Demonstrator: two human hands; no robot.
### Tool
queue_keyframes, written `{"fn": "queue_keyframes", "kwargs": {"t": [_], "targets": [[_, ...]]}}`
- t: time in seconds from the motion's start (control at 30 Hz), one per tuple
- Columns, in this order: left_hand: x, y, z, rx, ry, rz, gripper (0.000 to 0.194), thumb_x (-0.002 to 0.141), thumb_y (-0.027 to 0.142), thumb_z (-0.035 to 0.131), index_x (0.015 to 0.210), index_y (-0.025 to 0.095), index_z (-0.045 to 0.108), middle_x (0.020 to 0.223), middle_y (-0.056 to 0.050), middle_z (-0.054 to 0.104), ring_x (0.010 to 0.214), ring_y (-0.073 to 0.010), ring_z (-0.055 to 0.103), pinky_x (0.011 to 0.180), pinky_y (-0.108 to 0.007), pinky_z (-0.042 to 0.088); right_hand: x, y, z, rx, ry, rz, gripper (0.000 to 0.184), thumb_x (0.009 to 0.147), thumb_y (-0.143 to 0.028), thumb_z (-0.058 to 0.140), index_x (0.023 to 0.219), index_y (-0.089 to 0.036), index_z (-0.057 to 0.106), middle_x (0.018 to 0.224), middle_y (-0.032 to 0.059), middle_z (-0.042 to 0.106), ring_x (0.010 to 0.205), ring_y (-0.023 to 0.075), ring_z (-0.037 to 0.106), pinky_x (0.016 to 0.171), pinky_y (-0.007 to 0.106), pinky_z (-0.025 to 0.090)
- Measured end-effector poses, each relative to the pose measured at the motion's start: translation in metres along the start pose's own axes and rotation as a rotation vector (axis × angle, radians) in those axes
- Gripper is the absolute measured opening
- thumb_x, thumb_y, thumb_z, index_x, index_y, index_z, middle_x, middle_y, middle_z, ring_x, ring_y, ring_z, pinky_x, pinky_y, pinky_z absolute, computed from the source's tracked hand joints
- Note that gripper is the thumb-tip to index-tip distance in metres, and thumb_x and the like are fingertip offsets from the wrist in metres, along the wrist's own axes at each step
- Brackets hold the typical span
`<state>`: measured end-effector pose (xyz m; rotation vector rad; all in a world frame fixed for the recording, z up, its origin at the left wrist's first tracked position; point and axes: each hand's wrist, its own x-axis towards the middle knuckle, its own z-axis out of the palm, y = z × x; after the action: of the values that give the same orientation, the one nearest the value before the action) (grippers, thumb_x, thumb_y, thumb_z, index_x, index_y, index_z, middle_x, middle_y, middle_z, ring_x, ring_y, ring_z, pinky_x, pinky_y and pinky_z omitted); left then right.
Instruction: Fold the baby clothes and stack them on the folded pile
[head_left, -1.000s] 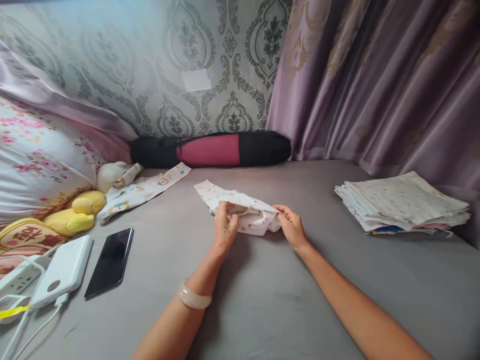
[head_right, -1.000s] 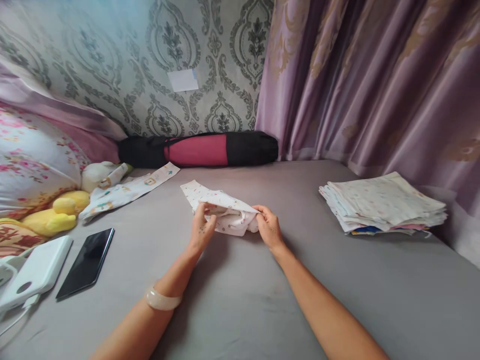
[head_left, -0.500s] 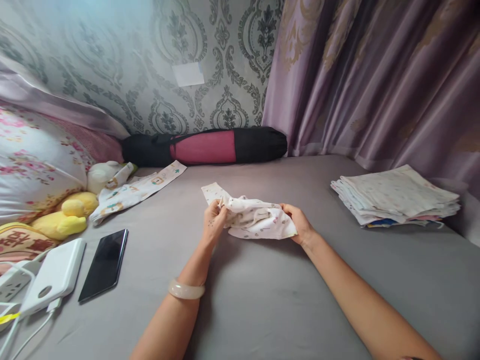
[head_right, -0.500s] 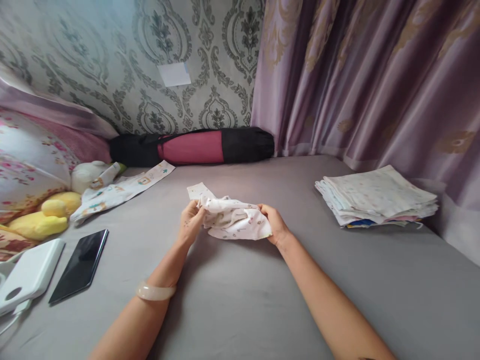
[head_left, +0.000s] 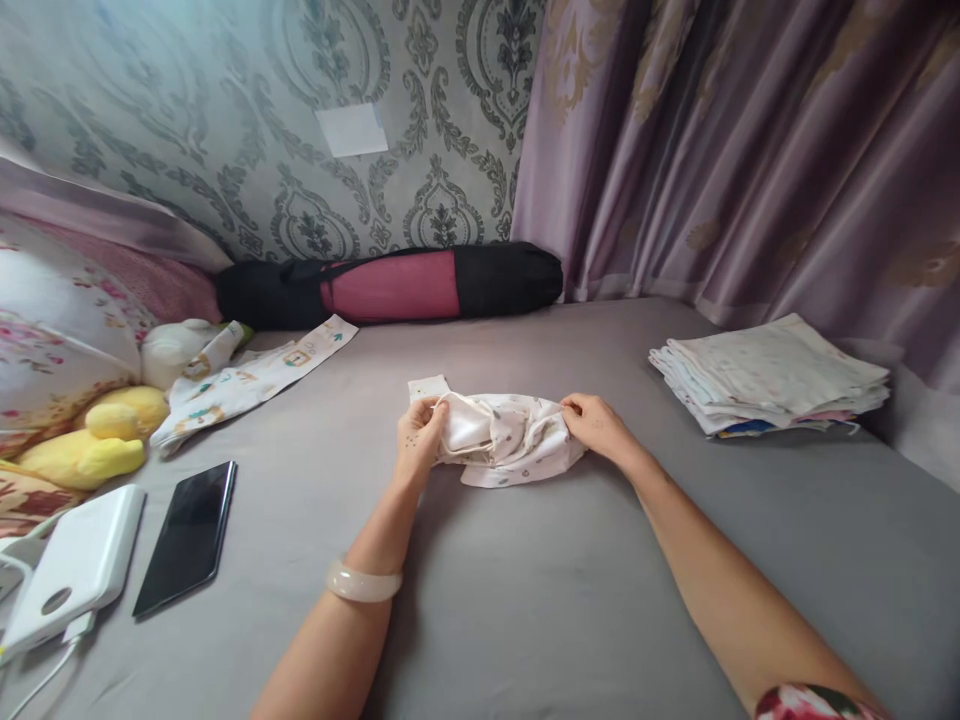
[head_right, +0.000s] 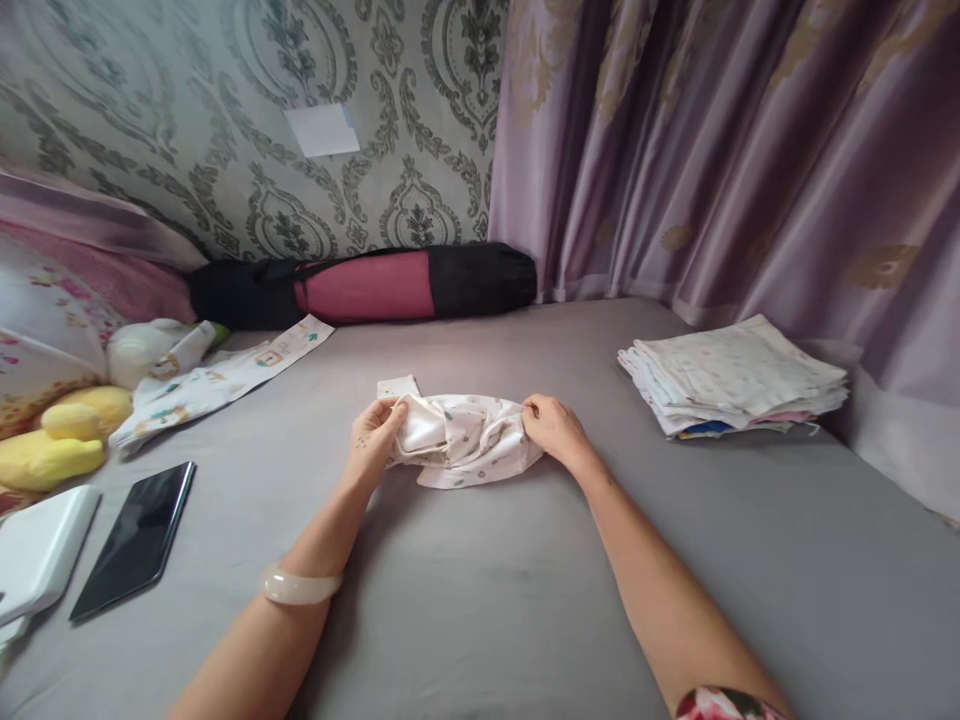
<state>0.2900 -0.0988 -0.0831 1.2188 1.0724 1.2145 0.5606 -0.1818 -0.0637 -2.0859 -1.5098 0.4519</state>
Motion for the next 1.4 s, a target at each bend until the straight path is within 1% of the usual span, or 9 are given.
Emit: {"fn": "queue_keyframes", "kwargs": {"t": [0.23, 0.4, 0.5, 0.67, 0.83, 1.03, 1.27, 1.33, 1.4], "targets": [[-0.001, 0.000, -0.001, 0.002, 0.019, 0.064, 0.047, 0.072, 0.057, 0.074, 0.095, 0.018, 0.064, 0.069, 0.002, 0.060, 0.060, -0.0103, 0.052, 0.055, -0.021, 0.037, -0.014, -0.030, -0.009, -0.114, 0.206, -0.191, 0.026, 0.093, -0.022, 0.045, 0.099, -0.020, 0.070, 0.101, 0.0079, 0.068, 0.087, 0.0185, 0.062, 0.077, 0.028, 0.044], [-0.003, 0.005, 0.000, 0.001, -0.040, 0.104, 0.048, 0.070, 0.050, 0.076, 0.103, 0.019, 0.060, 0.079, 0.000, 0.064, 0.072, -0.0142, 0.059, 0.065, -0.024, 0.043, -0.034, -0.056, -0.014, -0.015, -0.071, -0.474, 0.012, 0.088, -0.022, 0.056, 0.090, -0.024, 0.068, 0.095, 0.0023, 0.065, 0.088, 0.0168, 0.060, 0.082, 0.028, 0.044], [-0.004, 0.004, 0.001, 0.043, -0.120, 0.077, 0.049, 0.066, 0.039, 0.078, 0.106, 0.019, 0.058, 0.085, -0.002, 0.066, 0.078, -0.0159, 0.061, 0.067, -0.024, 0.045, -0.039, -0.057, -0.010, -0.073, -0.161, -0.578, 0.026, 0.083, -0.011, 0.054, 0.100, -0.025, 0.069, 0.102, 0.0035, 0.063, 0.101, 0.0194, 0.056, 0.093, 0.033, 0.039], [-0.003, 0.003, 0.000, 0.052, -0.061, 0.012, 0.042, 0.069, 0.035, 0.070, 0.105, 0.019, 0.057, 0.073, 0.003, 0.062, 0.056, -0.0100, 0.052, 0.052, -0.021, 0.037, -0.025, -0.046, -0.008, 0.249, -0.135, -0.463, 0.011, 0.084, -0.024, 0.059, 0.088, -0.022, 0.069, 0.094, 0.0033, 0.062, 0.091, 0.0179, 0.058, 0.085, 0.032, 0.043], [-0.001, 0.004, -0.001, 0.034, -0.023, -0.037, 0.040, 0.071, 0.040, 0.069, 0.103, 0.018, 0.060, 0.065, 0.005, 0.057, 0.049, -0.0078, 0.045, 0.048, -0.020, 0.034, -0.012, -0.033, -0.023, 0.886, -0.144, -0.082, 0.027, 0.073, -0.043, 0.071, 0.087, -0.021, 0.064, 0.082, -0.0007, 0.064, 0.075, 0.0146, 0.058, 0.071, 0.027, 0.044], [-0.001, 0.002, -0.003, 0.003, -0.046, -0.031, 0.045, 0.070, 0.049, 0.073, 0.100, 0.018, 0.063, 0.079, 0.001, 0.064, 0.057, -0.0090, 0.051, 0.051, -0.020, 0.038, -0.005, -0.019, -0.026, 1.100, -0.121, 0.058, 0.018, 0.061, -0.028, 0.068, 0.077, -0.020, 0.064, 0.072, -0.0039, 0.059, 0.066, 0.0113, 0.052, 0.064, 0.024, 0.040], [-0.004, 0.004, -0.004, 0.010, -0.073, -0.048, 0.050, 0.069, 0.058, 0.075, 0.094, 0.016, 0.067, 0.081, -0.002, 0.065, 0.062, -0.0107, 0.052, 0.055, -0.022, 0.041, -0.001, -0.015, -0.026, 0.508, 0.291, -0.146, 0.016, 0.064, -0.019, 0.048, 0.066, -0.021, 0.063, 0.078, 0.0008, 0.062, 0.071, 0.0153, 0.053, 0.069, 0.028, 0.040], [-0.005, 0.007, -0.004, 0.011, -0.078, -0.062, 0.050, 0.068, 0.059, 0.076, 0.092, 0.015, 0.068, 0.081, -0.003, 0.065, 0.064, -0.0116, 0.053, 0.056, -0.023, 0.041, -0.015, -0.033, -0.030, 0.395, 0.247, -0.297, 0.020, 0.070, -0.016, 0.047, 0.073, -0.021, 0.065, 0.079, 0.0009, 0.063, 0.071, 0.0151, 0.054, 0.068, 0.028, 0.040], [-0.007, 0.010, -0.003, 0.006, -0.073, -0.080, 0.050, 0.067, 0.058, 0.077, 0.091, 0.015, 0.068, 0.083, -0.003, 0.066, 0.067, -0.0130, 0.055, 0.058, -0.023, 0.042, -0.034, -0.055, -0.032, 0.335, -0.008, -0.456, 0.022, 0.077, -0.013, 0.047, 0.080, -0.021, 0.067, 0.085, 0.0009, 0.066, 0.077, 0.0149, 0.059, 0.070, 0.026, 0.042]]}}
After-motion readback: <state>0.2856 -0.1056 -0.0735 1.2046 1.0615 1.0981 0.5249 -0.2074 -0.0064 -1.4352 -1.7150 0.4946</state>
